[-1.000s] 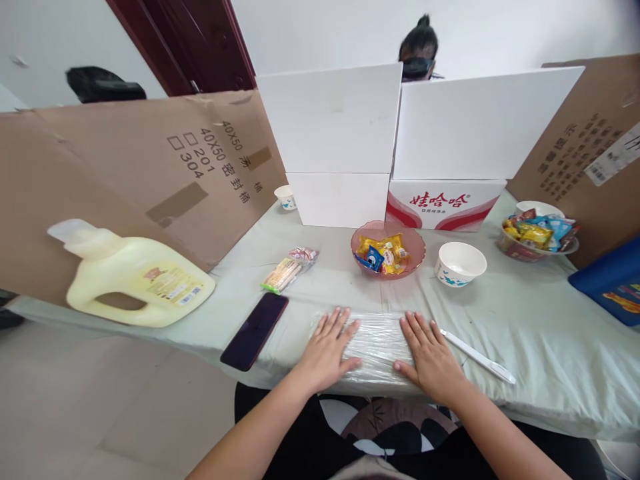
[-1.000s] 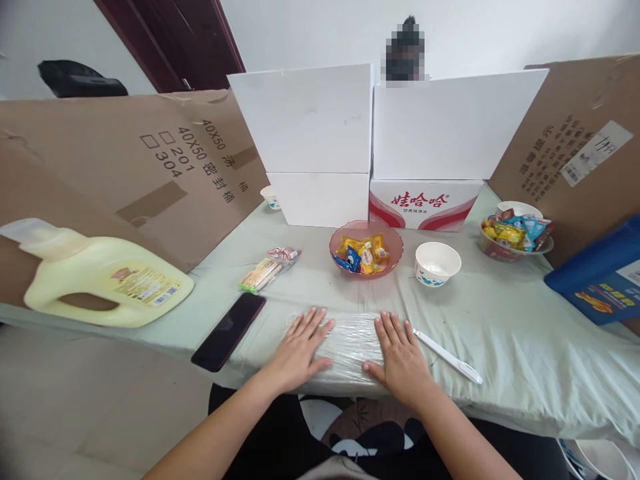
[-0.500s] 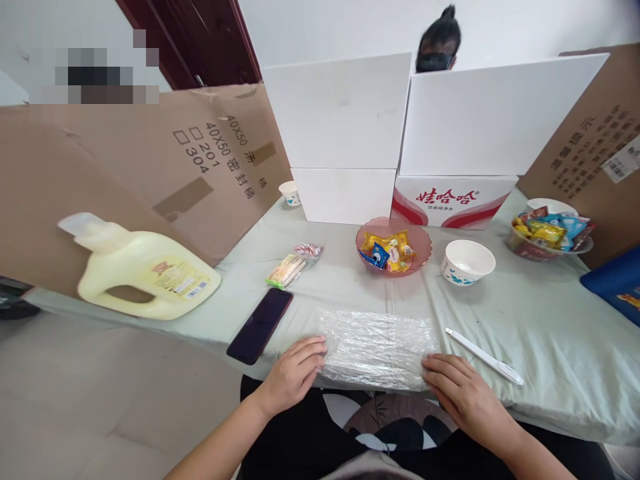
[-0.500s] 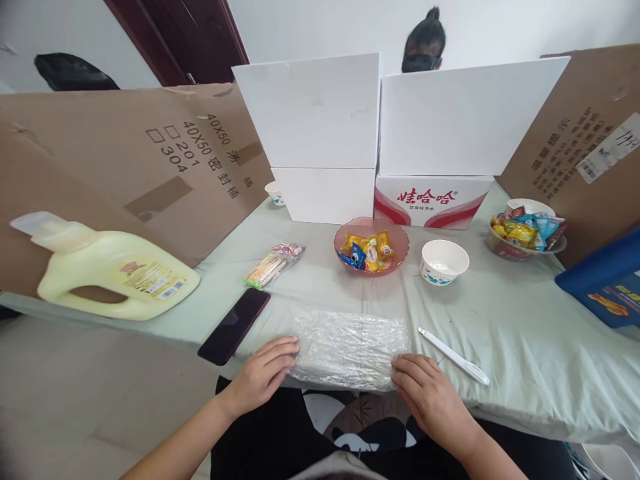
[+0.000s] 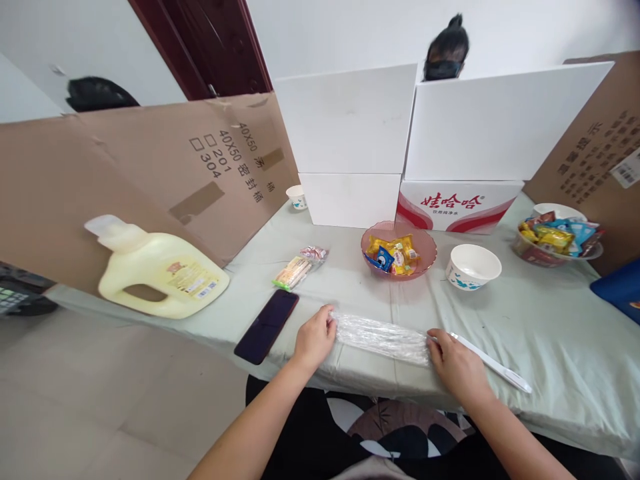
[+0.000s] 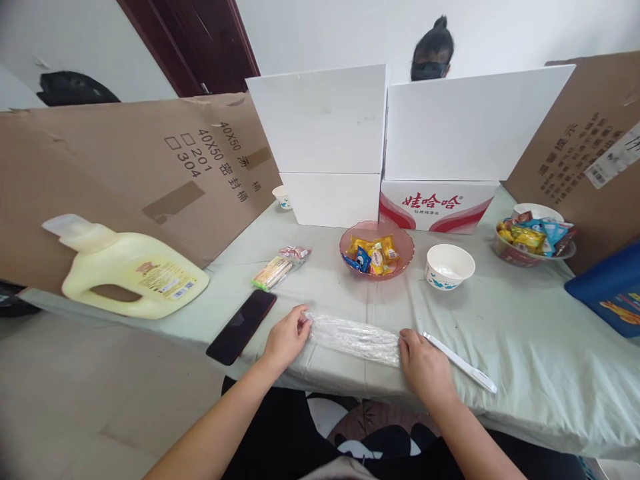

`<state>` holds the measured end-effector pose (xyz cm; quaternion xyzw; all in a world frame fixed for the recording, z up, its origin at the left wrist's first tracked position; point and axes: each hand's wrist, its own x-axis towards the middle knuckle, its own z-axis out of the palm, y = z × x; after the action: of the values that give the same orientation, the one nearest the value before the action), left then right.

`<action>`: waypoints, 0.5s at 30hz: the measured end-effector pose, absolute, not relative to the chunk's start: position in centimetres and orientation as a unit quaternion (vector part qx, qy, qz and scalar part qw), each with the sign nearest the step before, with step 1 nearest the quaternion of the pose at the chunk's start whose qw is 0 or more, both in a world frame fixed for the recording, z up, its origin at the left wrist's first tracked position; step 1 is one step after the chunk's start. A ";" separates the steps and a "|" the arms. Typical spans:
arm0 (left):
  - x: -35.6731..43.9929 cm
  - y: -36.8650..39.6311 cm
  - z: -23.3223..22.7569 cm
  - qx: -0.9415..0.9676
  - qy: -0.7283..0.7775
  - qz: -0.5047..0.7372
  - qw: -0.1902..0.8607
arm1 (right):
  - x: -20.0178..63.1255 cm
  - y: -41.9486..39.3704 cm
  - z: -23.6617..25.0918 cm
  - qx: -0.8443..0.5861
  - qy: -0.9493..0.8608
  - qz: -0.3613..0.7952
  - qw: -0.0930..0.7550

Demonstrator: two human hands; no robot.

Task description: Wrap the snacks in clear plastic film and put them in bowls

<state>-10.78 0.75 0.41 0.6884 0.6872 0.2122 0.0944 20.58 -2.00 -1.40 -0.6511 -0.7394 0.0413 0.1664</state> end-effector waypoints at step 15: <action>-4.9 -1.7 1.7 0.839 0.504 0.203 -0.027 | 16.2 -2.7 0.7 -0.455 -0.864 -0.075 0.201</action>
<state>-4.91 -1.72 1.74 0.8390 0.5042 0.2029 -0.0269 16.20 -2.67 0.67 -0.4550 -0.8642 -0.0750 0.2013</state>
